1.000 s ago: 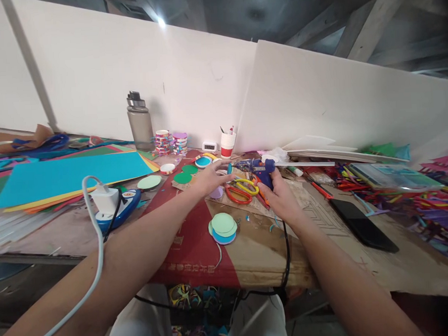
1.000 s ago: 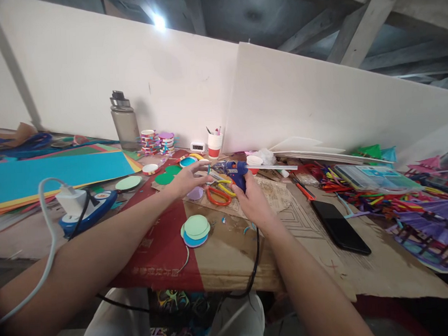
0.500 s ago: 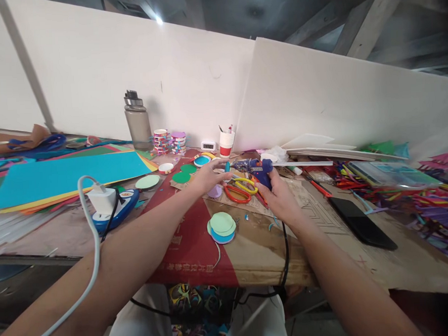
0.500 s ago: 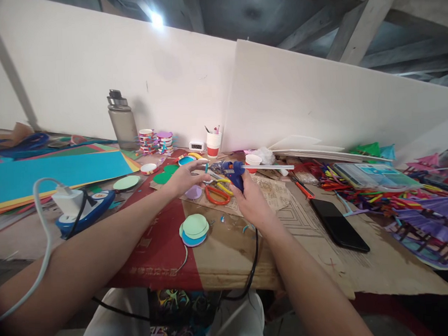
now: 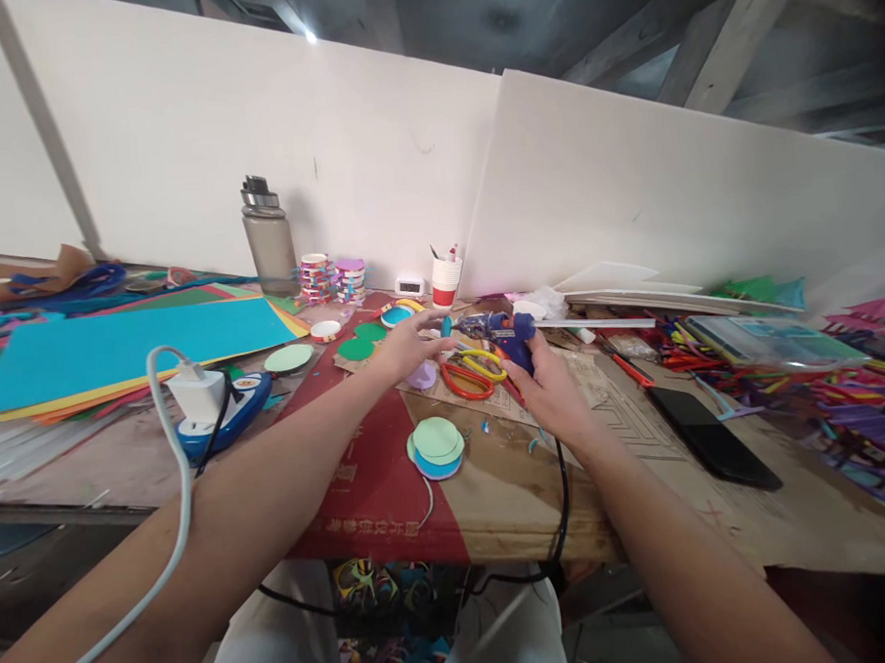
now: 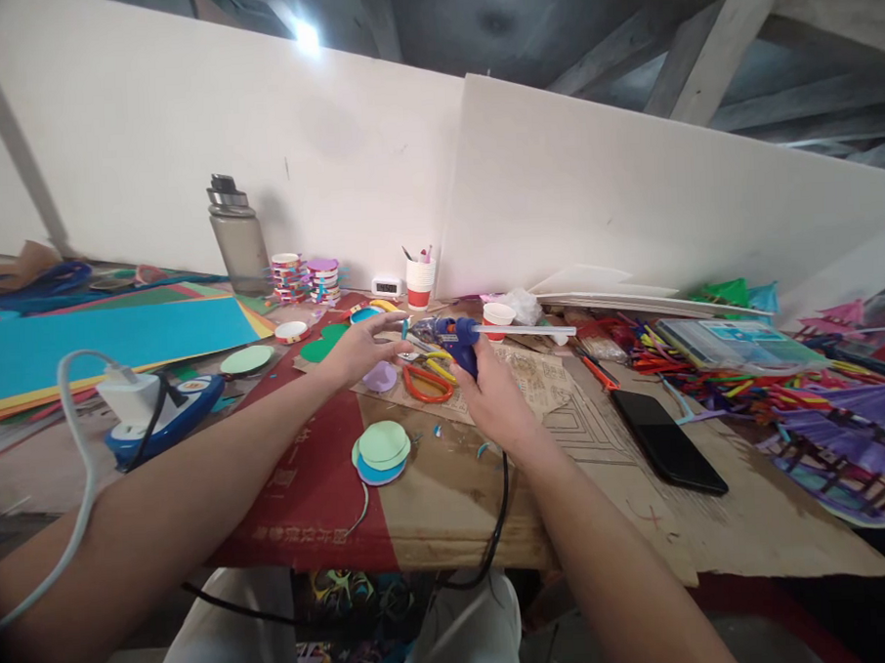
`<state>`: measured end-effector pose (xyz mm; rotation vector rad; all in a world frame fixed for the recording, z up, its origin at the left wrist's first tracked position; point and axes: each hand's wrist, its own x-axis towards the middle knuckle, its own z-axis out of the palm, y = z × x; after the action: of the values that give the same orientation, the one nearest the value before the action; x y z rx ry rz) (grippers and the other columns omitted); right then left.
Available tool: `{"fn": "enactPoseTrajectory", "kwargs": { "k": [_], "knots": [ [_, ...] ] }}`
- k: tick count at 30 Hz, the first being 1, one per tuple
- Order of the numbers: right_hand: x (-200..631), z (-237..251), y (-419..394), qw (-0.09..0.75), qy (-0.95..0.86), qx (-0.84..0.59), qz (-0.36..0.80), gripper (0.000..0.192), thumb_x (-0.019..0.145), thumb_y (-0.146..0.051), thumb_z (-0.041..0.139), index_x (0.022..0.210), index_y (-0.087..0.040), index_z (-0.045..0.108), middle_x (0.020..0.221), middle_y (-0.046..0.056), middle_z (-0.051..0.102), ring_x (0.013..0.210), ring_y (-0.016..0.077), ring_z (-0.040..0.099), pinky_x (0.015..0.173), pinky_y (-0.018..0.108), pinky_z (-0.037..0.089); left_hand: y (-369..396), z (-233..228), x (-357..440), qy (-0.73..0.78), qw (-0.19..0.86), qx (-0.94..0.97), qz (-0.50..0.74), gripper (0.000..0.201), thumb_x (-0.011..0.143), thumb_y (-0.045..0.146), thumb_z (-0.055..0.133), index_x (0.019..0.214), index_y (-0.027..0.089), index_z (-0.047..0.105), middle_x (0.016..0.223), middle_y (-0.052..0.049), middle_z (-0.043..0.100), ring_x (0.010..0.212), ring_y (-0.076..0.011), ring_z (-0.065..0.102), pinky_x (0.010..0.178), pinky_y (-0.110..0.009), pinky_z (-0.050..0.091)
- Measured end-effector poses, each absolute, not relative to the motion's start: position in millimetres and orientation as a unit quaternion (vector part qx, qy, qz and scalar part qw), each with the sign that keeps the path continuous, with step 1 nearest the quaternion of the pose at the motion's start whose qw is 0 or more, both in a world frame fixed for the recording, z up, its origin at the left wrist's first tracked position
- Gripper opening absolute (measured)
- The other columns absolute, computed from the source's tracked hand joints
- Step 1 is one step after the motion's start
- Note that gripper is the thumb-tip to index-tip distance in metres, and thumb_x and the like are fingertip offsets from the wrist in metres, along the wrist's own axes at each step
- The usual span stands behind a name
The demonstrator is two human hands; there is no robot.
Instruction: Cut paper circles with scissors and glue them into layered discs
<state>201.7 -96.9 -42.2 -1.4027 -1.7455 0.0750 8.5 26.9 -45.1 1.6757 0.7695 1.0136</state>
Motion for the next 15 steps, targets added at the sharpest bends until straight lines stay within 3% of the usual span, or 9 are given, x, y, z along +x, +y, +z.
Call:
{"fn": "enactPoseTrajectory", "kwargs": {
  "k": [10,15],
  "knots": [
    [199.9,-41.4,-98.0,0.435,-0.696,-0.571,0.028,0.047,0.091,-0.035,0.048,0.135,-0.019,0.047,0.126,0.012,0.063,0.110,0.0279,0.059,0.099,0.044,0.044,25.0,-43.0,7.4,0.324,0.491,0.697,0.410,0.062,0.070,0.022,0.079,0.129,0.019,0.060,0.124,-0.015,0.059,0.070,-0.0143,0.066,0.068,-0.033,0.057],
    [201.7,-42.2,-97.8,0.439,-0.691,-0.574,0.020,0.046,0.091,-0.035,0.047,0.134,-0.019,0.047,0.122,0.013,0.064,0.104,0.0272,0.060,0.096,0.043,0.045,29.3,-48.2,7.1,0.292,0.476,0.712,0.426,0.059,0.065,0.026,0.083,0.120,0.018,0.065,0.123,-0.013,0.063,0.095,-0.0214,0.066,0.081,-0.033,0.056]
  ]
}}
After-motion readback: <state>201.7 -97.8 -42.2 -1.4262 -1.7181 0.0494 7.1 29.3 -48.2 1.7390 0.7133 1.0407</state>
